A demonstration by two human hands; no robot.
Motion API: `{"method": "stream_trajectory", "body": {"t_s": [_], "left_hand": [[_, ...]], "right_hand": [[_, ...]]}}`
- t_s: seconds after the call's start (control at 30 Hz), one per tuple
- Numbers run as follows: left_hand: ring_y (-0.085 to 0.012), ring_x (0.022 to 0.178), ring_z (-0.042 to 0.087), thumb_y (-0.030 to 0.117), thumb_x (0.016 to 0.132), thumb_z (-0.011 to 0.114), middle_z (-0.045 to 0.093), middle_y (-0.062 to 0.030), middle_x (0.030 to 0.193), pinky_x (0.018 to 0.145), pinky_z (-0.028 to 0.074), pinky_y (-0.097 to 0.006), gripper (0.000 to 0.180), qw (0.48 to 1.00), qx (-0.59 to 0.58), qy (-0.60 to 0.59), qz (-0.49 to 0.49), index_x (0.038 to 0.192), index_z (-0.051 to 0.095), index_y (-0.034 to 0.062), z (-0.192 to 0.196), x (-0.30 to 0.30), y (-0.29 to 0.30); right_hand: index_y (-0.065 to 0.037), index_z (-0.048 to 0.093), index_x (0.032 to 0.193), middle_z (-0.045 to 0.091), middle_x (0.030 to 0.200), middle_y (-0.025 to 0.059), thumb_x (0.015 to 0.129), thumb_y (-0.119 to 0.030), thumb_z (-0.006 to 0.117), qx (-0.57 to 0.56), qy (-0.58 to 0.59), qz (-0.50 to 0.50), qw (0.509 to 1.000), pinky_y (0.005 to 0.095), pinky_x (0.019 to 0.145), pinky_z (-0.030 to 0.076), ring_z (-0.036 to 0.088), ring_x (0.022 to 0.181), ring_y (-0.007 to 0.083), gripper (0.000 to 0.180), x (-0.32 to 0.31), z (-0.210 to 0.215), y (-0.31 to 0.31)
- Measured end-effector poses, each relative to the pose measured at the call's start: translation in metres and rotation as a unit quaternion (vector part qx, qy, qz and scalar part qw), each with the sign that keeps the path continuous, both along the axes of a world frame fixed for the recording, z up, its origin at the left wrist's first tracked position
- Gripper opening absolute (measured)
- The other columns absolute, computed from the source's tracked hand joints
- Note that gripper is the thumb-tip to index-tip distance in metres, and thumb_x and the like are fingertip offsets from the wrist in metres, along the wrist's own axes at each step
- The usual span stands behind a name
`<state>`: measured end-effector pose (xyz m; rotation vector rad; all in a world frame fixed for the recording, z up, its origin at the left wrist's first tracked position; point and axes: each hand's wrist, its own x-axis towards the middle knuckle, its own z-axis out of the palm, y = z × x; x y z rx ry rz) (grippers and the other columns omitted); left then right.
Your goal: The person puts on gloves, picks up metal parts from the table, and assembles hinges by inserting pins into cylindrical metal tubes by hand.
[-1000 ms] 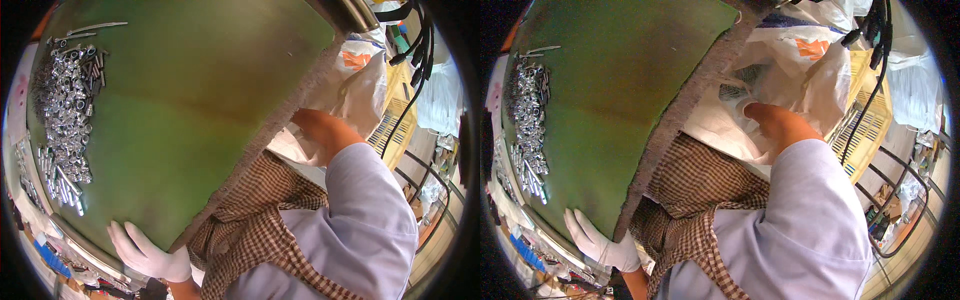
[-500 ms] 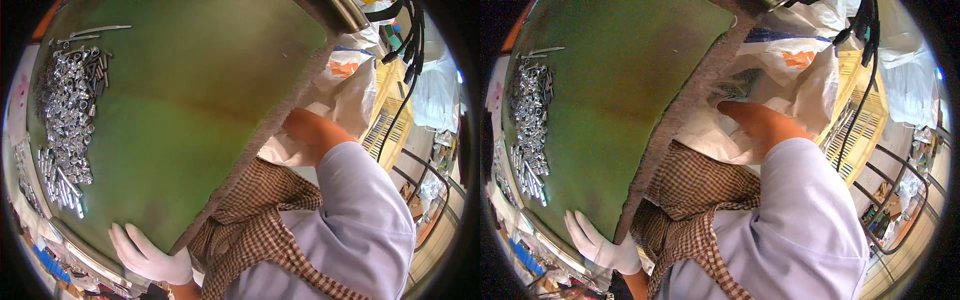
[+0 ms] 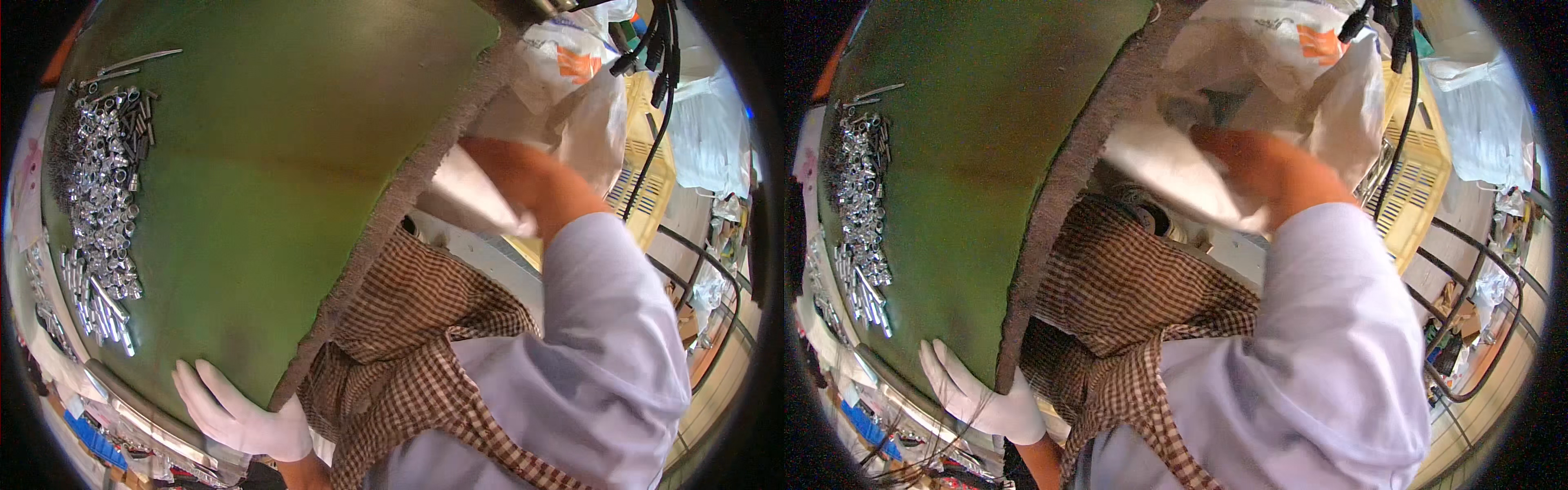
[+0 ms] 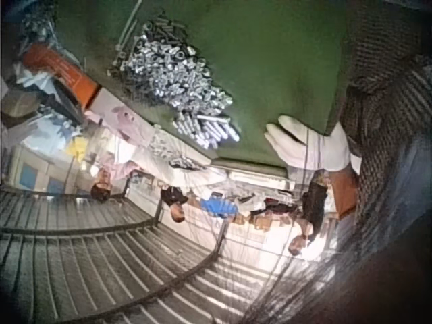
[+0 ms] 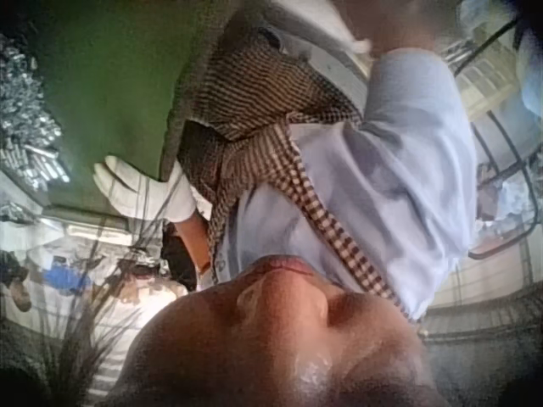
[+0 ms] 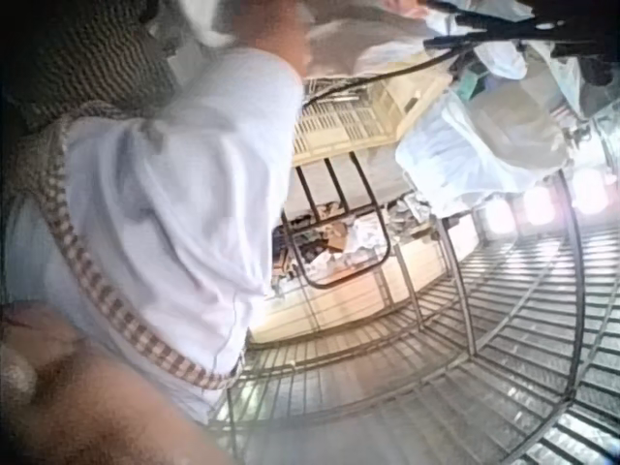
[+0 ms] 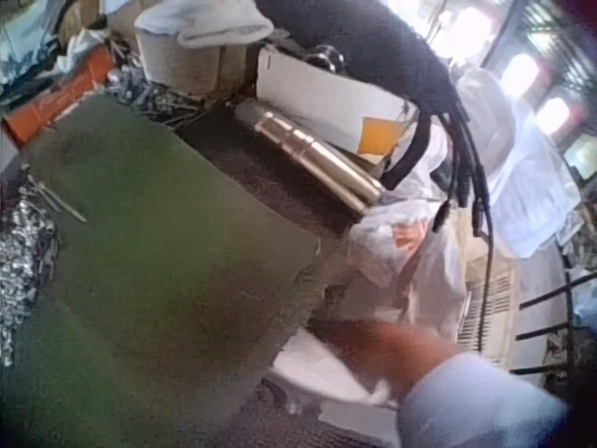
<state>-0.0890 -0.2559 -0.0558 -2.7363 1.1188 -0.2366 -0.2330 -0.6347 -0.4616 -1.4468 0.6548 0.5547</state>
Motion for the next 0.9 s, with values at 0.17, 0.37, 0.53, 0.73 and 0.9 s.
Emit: {"method": "stream_trajectory", "body": {"t_s": [0.17, 0.37, 0.53, 0.73, 0.9], "left_hand": [[-0.0416, 0.123, 0.048, 0.022, 0.074, 0.071, 0.048, -0.0227, 0.136, 0.103, 0.038, -0.048, 0.066, 1.000, -0.014, -0.012, -0.014, 0.129, 0.049, -0.0060, 0.002, -0.003, 0.005], [-0.0425, 0.123, 0.047, 0.019, 0.072, 0.070, 0.048, -0.0231, 0.136, 0.103, 0.038, -0.048, 0.067, 0.999, 0.001, -0.034, -0.012, 0.130, 0.048, -0.0049, -0.006, -0.001, 0.003], [-0.0440, 0.124, 0.046, 0.018, 0.073, 0.070, 0.046, -0.0256, 0.137, 0.106, 0.036, -0.049, 0.067, 1.000, -0.009, -0.004, -0.020, 0.131, 0.046, -0.0073, -0.001, 0.000, -0.003], [-0.0461, 0.126, 0.044, 0.036, 0.079, 0.069, 0.044, -0.0277, 0.138, 0.106, 0.035, -0.051, 0.074, 0.999, 0.002, -0.029, -0.029, 0.130, 0.044, -0.0099, 0.007, 0.006, 0.008], [-0.0495, 0.122, 0.044, 0.058, 0.079, 0.064, 0.043, -0.0271, 0.137, 0.099, 0.038, -0.058, 0.086, 0.999, -0.013, 0.047, -0.006, 0.140, 0.038, 0.0043, 0.000, 0.005, 0.020]], "right_hand": [[-0.013, 0.054, 0.133, 0.060, 0.123, 0.0084, 0.094, -0.022, 0.049, -0.052, -0.032, -0.022, 0.998, 0.0305, 0.086, 0.046, 0.056, 0.101, 0.0217, 0.041, -0.017, -0.116, -0.014], [-0.011, 0.049, 0.137, 0.055, 0.128, 0.0093, 0.097, -0.027, 0.048, -0.291, -0.062, 0.120, 0.947, 0.0322, 0.090, 0.043, 0.054, 0.105, 0.0237, 0.043, 0.001, -0.110, 0.069], [-0.011, 0.050, 0.136, 0.055, 0.127, 0.0095, 0.096, -0.027, 0.049, -0.293, -0.045, 0.098, 0.950, 0.0324, 0.090, 0.043, 0.054, 0.105, 0.0240, 0.043, 0.002, -0.090, 0.051], [-0.011, 0.051, 0.135, 0.056, 0.127, 0.0097, 0.096, -0.027, 0.049, -0.282, -0.076, 0.088, 0.952, 0.0327, 0.090, 0.044, 0.054, 0.105, 0.0244, 0.043, 0.072, -0.081, 0.040], [-0.010, 0.051, 0.134, 0.056, 0.126, 0.0098, 0.095, -0.027, 0.050, -0.296, -0.148, 0.076, 0.940, 0.0329, 0.091, 0.044, 0.055, 0.105, 0.0247, 0.043, 0.192, -0.072, 0.001]]}}
